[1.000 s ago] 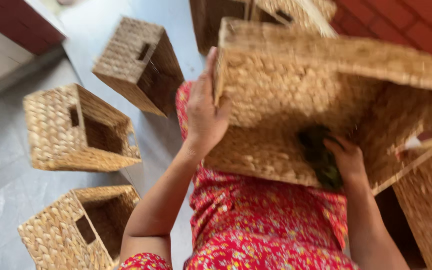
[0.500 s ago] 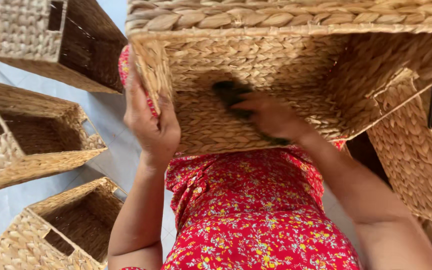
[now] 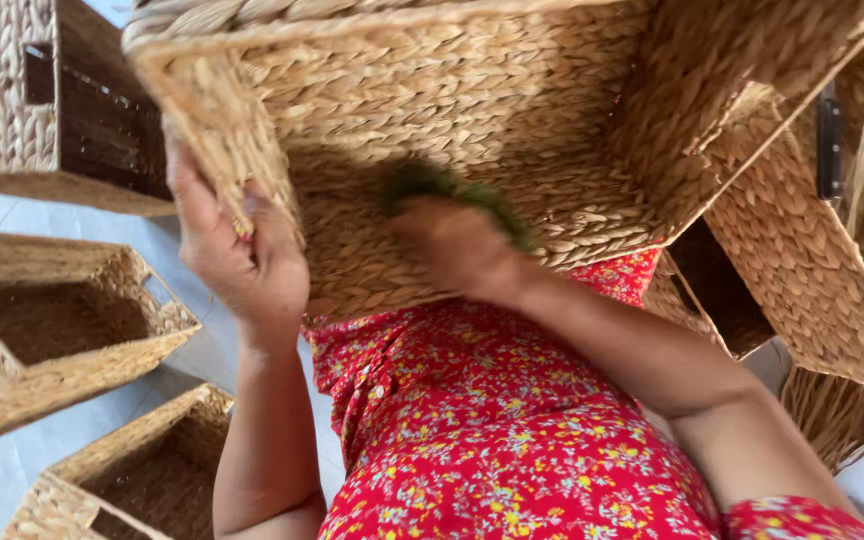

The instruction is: The person sits on the floor and wipes woven water-hyacinth storage baskets with a green cloth, first cleaning the outer sides and then reaching inside to wipe the interior surfaces, working through the baskets one at a time.

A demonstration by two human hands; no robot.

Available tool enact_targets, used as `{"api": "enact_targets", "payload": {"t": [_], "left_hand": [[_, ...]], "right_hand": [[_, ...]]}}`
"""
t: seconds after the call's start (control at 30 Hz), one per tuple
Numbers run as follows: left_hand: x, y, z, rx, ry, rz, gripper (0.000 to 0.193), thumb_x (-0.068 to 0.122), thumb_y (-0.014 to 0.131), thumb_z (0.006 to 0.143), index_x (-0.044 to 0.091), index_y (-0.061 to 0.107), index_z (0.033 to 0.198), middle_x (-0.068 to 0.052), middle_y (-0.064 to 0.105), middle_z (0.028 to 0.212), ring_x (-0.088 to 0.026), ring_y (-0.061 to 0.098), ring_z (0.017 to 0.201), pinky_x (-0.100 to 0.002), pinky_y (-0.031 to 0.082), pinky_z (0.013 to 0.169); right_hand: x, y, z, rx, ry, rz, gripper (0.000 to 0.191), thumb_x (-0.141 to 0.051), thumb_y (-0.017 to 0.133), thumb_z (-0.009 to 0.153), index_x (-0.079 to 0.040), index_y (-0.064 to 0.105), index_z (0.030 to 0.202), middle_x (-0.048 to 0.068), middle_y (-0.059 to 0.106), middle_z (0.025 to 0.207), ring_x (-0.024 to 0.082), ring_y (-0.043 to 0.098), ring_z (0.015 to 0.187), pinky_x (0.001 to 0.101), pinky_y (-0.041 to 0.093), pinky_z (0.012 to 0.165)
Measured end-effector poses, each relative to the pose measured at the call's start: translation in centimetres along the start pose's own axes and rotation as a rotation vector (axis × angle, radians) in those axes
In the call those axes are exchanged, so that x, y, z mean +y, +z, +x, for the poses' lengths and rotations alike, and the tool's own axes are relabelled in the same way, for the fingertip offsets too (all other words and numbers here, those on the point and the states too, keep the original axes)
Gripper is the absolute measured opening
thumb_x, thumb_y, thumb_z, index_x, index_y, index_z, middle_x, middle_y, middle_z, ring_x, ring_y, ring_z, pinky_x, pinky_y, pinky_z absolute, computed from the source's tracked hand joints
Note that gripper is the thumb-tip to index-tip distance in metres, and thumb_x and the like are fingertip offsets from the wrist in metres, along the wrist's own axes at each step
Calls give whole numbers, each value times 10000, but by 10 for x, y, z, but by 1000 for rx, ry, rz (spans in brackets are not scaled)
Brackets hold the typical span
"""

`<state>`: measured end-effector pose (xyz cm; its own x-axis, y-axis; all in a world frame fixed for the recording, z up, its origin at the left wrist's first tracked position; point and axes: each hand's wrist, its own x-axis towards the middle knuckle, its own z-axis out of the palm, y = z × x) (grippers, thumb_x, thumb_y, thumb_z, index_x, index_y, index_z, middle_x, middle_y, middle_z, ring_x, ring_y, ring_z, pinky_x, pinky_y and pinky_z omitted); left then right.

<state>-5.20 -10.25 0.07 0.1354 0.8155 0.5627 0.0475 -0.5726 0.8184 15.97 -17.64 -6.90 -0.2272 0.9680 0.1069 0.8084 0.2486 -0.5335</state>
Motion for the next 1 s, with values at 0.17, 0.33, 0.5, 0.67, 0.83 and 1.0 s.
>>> {"api": "enact_targets", "payload": {"t": [0.17,0.33,0.5,0.67,0.83,1.0], "left_hand": [[1,0,-2,-7,-21,69,459,-71,455,1204,-31,277,1625,-143,524,1572,-180,531,1381,-276,414,1195],[3,1,-4,15,-41,58,472,-78,472,1218,-37,245,1629,-145,488,1563,-177,503,1389,-275,377,1212],[9,4,2,6,-32,114,472,-88,484,1173,-53,271,1594,-161,508,1556,-193,523,1383,-292,404,1206],[9,3,4,14,-42,78,450,-79,497,1188,-50,296,1589,-159,523,1547,-178,537,1369,-288,430,1227],[1,3,1,40,-52,89,456,-69,473,1193,-29,317,1620,-122,583,1507,-153,565,1319,-264,423,1170],[-3,6,2,28,-26,5,447,-47,473,1213,-52,277,1614,-134,546,1533,-167,540,1350,-271,410,1191]], "right_hand": [[-50,12,18,4,-183,112,470,-345,713,883,-130,681,1300,188,605,1400,331,580,1265,425,498,1027],[27,-41,-25,-88,80,-149,345,-334,649,952,-212,716,1268,62,620,1398,297,575,1292,436,433,1103],[114,-93,-85,-178,625,-534,377,-358,514,1087,-243,654,1418,141,673,1263,328,665,1086,424,553,984],[96,-50,-56,-615,638,-815,480,-290,407,1110,-218,451,1582,114,734,1037,183,709,812,348,592,628],[-24,10,6,43,-20,41,314,-295,576,1010,-220,695,1291,110,717,1183,235,698,1023,385,611,773],[-40,3,13,-42,-160,3,405,-377,688,918,-283,681,1312,117,669,1323,304,650,1191,428,557,978]]}}
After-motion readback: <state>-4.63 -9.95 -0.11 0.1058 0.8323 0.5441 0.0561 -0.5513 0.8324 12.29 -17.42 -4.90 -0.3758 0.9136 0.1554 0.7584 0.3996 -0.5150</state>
